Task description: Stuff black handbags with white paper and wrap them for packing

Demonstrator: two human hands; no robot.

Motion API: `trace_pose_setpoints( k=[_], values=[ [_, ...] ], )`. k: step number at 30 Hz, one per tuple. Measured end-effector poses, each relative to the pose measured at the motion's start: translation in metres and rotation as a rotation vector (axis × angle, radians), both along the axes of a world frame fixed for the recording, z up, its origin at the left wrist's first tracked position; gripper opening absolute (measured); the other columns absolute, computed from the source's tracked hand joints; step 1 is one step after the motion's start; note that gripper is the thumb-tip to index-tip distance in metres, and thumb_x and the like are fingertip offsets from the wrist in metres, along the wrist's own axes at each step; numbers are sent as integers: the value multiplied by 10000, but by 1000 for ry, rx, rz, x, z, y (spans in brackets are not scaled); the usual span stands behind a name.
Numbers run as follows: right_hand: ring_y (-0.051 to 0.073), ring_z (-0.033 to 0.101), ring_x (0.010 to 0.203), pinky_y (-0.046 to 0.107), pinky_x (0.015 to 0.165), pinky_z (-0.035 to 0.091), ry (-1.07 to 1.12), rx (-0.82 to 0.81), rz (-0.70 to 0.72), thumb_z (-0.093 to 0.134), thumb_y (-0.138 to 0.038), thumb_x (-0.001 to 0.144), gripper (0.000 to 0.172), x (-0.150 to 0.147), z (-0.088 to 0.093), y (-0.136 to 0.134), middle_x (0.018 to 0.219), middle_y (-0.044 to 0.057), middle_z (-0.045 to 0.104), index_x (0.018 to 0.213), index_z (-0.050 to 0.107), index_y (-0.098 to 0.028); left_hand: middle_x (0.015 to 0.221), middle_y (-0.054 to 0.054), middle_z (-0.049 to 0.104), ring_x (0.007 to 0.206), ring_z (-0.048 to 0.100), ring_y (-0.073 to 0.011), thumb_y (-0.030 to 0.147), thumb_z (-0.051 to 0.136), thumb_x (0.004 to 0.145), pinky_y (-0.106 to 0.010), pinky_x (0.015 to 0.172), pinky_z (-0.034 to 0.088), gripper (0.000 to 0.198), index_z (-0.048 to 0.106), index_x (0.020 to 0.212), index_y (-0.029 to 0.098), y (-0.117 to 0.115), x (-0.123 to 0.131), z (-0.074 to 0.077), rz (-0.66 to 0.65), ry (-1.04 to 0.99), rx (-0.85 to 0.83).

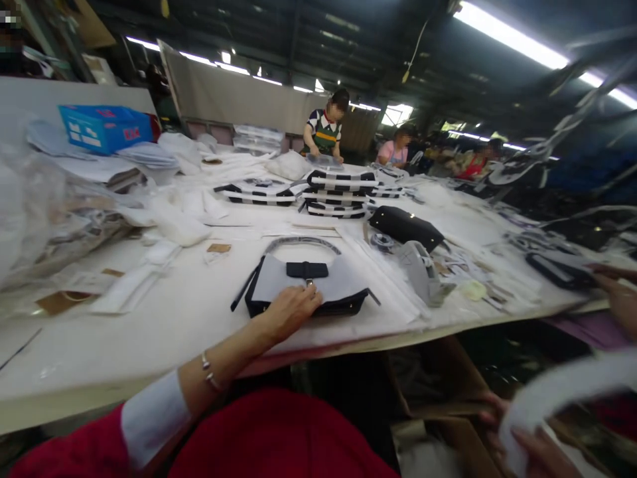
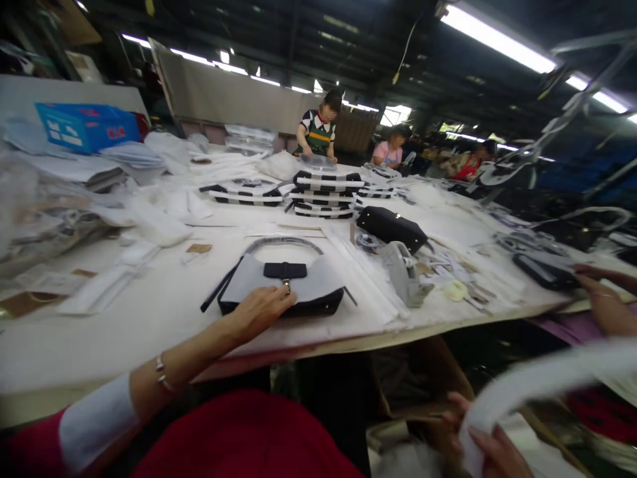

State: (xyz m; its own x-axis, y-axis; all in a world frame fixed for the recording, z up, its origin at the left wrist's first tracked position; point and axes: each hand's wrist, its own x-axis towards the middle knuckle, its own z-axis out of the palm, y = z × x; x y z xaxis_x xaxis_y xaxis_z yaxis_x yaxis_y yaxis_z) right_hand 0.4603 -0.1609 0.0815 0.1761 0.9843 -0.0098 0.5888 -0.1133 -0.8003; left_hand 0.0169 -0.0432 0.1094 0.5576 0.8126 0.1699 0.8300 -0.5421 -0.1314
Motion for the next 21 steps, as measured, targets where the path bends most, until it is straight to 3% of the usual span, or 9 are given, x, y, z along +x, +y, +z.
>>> trace_pose_setpoints(
  k=[1, 3, 6, 9, 12, 15, 21],
  values=[
    [278, 665, 591, 418, 426, 513, 31, -18, 15, 553, -612, 819, 412, -8, 9, 9, 790, 67, 660, 1154, 635, -386, 1108, -105, 613, 854, 647, -203, 69, 380, 919, -309, 695, 513, 323, 555, 1168, 179, 4, -3, 6, -27, 8, -30],
    [261, 648, 552, 400, 448, 527, 82, -94, 104, 624, -552, 763, 477, -35, 31, 30, 828, 70, 705, 1164, 633, -295, 1070, -88, 617, 798, 651, -195, 95, 396, 910, -288, 641, 492, 305, 594, 1119, 195, 13, -10, 16, -68, 5, -96],
    [267, 687, 794, 376, 685, 580, -110, -30, 372, 674, -441, 758, 406, -90, 61, 58, 990, 58, 728, 1126, 662, -269, 1030, -53, 625, 744, 646, -188, 139, 481, 860, -283, 617, 474, 318, 632, 1116, 249, 27, -20, 31, -129, -16, -189],
    [278, 652, 1008, 406, 911, 529, -232, 78, 691, 642, -403, 839, 412, -134, 74, 75, 1131, 64, 705, 1228, 637, -266, 1029, -22, 625, 803, 641, -187, 165, 571, 793, -273, 668, 477, 388, 647, 1147, 304, 37, -28, 41, -190, -44, -250],
    [257, 635, 1059, 395, 928, 518, -268, 122, 882, 524, -392, 944, 358, -154, 68, 87, 1185, 76, 679, 1268, 617, -269, 1015, -11, 623, 854, 630, -183, 188, 606, 774, -256, 706, 472, 401, 657, 1150, 318, 41, -31, 44, -209, -61, -284],
    [214, 638, 977, 345, 855, 531, -292, 243, 896, 467, -356, 982, 317, -164, 54, 102, 1065, 70, 679, 1245, 623, -271, 1017, -7, 619, 845, 626, -182, 232, 631, 777, -254, 710, 468, 410, 647, 1175, 330, 44, -32, 47, -211, -70, -319],
    [214, 586, 857, 368, 779, 468, -452, 772, 848, 619, -276, 900, 257, -196, 26, 143, 925, 71, 651, 1148, 668, -237, 1059, -15, 602, 827, 630, -190, 271, 639, 780, -277, 718, 473, 446, 616, 1221, 327, 41, -28, 62, -163, -55, -400]
  ],
)
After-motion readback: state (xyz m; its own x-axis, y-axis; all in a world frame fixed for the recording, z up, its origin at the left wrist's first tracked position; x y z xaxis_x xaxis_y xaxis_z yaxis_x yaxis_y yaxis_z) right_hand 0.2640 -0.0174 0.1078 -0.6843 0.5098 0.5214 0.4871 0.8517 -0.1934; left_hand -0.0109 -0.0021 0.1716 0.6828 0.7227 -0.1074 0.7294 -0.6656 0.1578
